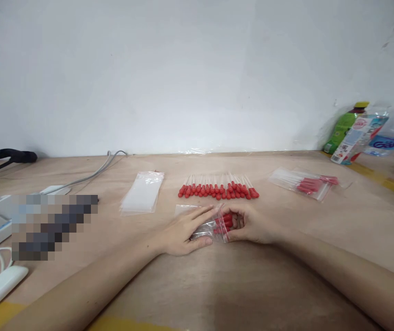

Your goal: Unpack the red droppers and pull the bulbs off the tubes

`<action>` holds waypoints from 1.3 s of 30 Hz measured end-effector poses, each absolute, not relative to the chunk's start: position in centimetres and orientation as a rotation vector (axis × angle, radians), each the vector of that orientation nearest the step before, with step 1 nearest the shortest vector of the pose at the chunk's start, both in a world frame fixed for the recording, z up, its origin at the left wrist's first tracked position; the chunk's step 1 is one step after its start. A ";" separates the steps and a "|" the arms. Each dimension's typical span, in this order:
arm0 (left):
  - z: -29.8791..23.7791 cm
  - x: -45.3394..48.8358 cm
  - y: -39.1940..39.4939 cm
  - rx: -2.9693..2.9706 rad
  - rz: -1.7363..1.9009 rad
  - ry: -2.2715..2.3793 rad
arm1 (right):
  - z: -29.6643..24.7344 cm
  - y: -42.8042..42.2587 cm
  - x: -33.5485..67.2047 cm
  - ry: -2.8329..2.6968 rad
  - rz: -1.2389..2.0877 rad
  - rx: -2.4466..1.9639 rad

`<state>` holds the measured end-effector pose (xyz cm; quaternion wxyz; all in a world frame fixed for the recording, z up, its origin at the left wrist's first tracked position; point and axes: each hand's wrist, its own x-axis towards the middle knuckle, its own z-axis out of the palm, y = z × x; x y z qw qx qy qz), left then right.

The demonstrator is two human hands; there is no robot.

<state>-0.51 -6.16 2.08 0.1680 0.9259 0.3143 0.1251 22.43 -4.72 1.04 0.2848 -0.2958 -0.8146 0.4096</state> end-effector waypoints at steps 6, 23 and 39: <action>2.1 -0.5 -6.2 2.651 0.333 0.904 | 1.6 -4.9 22.6 -2.251 0.951 -0.781; 2.6 -1.0 -6.7 2.772 0.168 0.794 | 4.5 -0.6 29.5 -1.551 1.205 -1.066; 3.4 3.3 -7.2 0.734 0.846 0.929 | 0.3 -6.3 20.4 -2.338 -0.239 -0.339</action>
